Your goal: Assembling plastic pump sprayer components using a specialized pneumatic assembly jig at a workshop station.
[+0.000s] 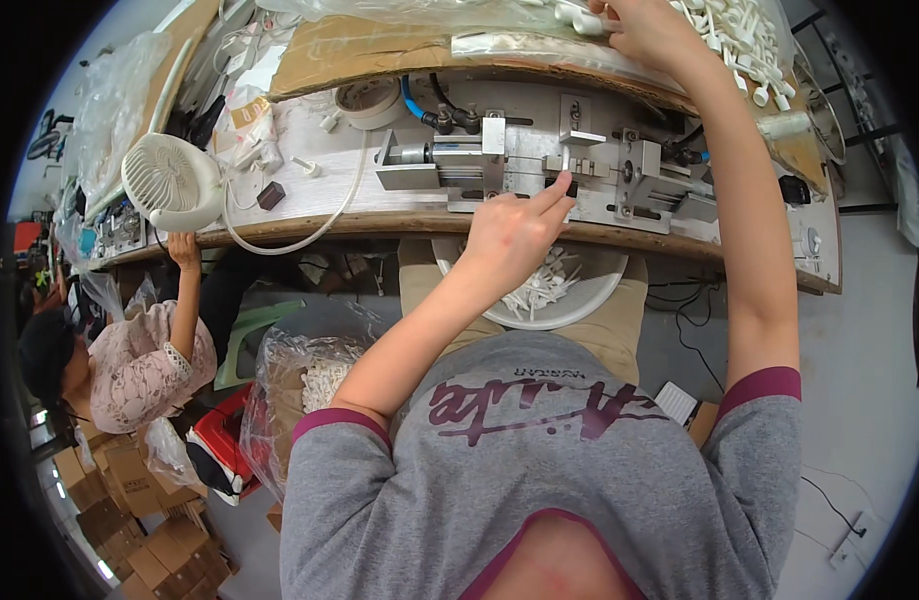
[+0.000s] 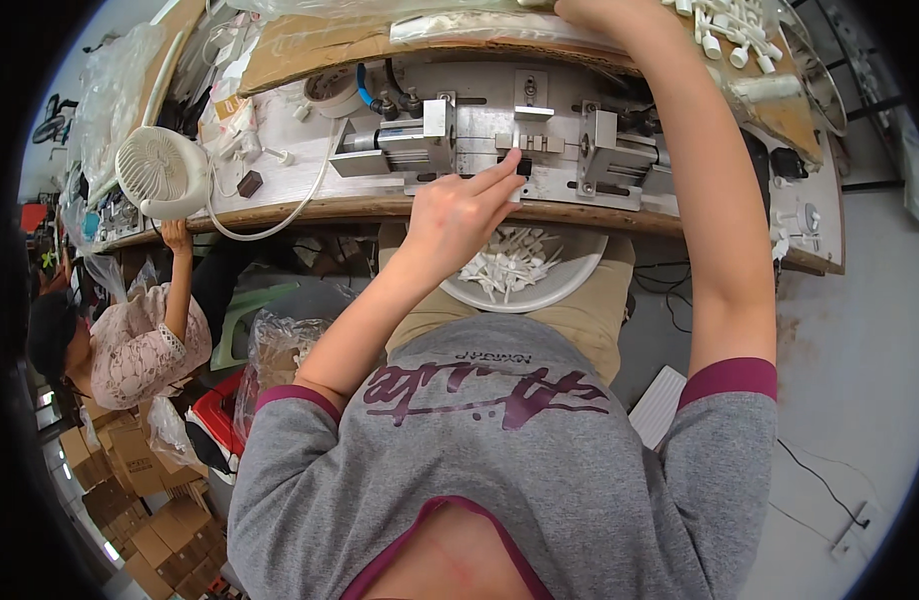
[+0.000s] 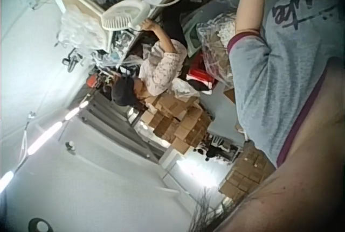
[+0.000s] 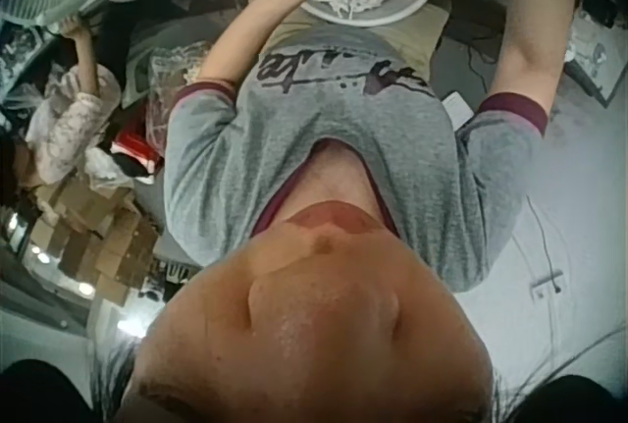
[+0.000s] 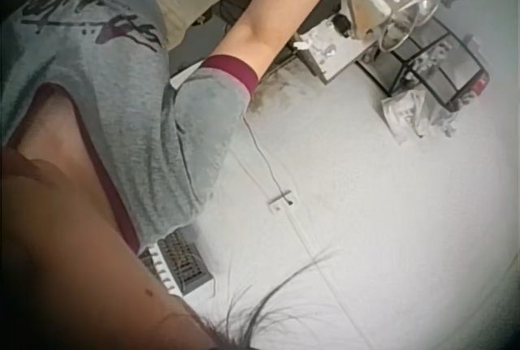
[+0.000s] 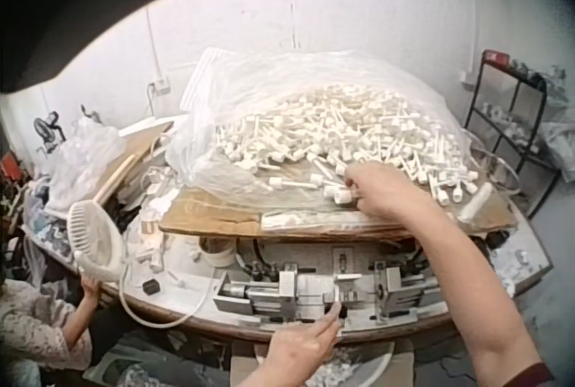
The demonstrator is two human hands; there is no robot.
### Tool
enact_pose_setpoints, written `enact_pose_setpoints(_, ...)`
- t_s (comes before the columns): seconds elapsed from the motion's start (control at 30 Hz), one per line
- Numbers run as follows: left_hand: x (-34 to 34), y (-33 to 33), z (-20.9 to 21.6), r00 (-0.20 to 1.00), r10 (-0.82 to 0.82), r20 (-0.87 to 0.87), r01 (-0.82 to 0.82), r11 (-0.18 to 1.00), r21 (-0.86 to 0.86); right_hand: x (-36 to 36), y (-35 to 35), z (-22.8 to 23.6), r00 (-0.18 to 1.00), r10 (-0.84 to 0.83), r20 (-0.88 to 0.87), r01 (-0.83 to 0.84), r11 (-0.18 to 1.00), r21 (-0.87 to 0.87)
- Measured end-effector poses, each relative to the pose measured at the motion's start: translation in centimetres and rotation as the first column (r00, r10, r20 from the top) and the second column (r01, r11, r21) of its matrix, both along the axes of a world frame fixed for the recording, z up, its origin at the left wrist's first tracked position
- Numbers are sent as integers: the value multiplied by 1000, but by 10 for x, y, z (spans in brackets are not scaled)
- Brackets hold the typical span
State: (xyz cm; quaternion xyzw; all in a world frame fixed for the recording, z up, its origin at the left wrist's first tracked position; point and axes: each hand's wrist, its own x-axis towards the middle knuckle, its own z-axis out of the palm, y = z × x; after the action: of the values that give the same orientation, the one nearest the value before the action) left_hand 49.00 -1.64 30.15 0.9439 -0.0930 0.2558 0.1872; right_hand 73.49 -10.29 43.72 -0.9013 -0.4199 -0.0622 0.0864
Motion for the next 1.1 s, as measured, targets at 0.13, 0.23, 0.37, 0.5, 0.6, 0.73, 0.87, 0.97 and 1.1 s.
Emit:
enact_pose_setpoints(0.13, 10, -2, 1, 998, 21, -60, -15, 996, 87, 10, -13, -10, 987, 122, 101, -128, 990, 54)
enact_pose_setpoints(0.23, 11, -3, 4, 996, 14, -86, -9, 998, 56, 8, -31, -17, 977, 150, 151, -184, 950, 251)
enact_pose_setpoints(0.37, 6, 3, 9, 994, -37, -104, 32, 998, -50, -24, -55, -25, 898, 167, 408, -329, 869, 369)
enact_pose_setpoints(0.5, 6, -1, 52, 968, -215, -129, -17, 458, -889, -87, -68, -43, 777, 286, 560, -509, 809, 293)
enact_pose_setpoints(0.6, 5, -2, 63, 957, -291, -4, 90, 310, -947, -121, -69, -65, 775, 325, 542, -530, 801, 278)
enact_pose_setpoints(0.73, -7, -7, 62, 975, -218, -48, 100, 617, -780, -122, -78, -70, 816, 300, 495, -504, 788, 354)
enact_pose_setpoints(0.87, -12, -5, 39, 995, -90, 30, 95, 911, -402, -112, -87, -65, 917, 114, 381, -352, 682, 642)
enact_pose_setpoints(0.97, -6, -1, 19, 997, -37, 68, 45, 993, -107, -123, -94, -57, 979, 141, -145, 60, 482, 874)
enact_pose_setpoints(1.1, 4, -3, 4, 997, -17, -70, 22, 997, 71, -134, -100, -50, 843, 316, -435, 331, 332, 883)
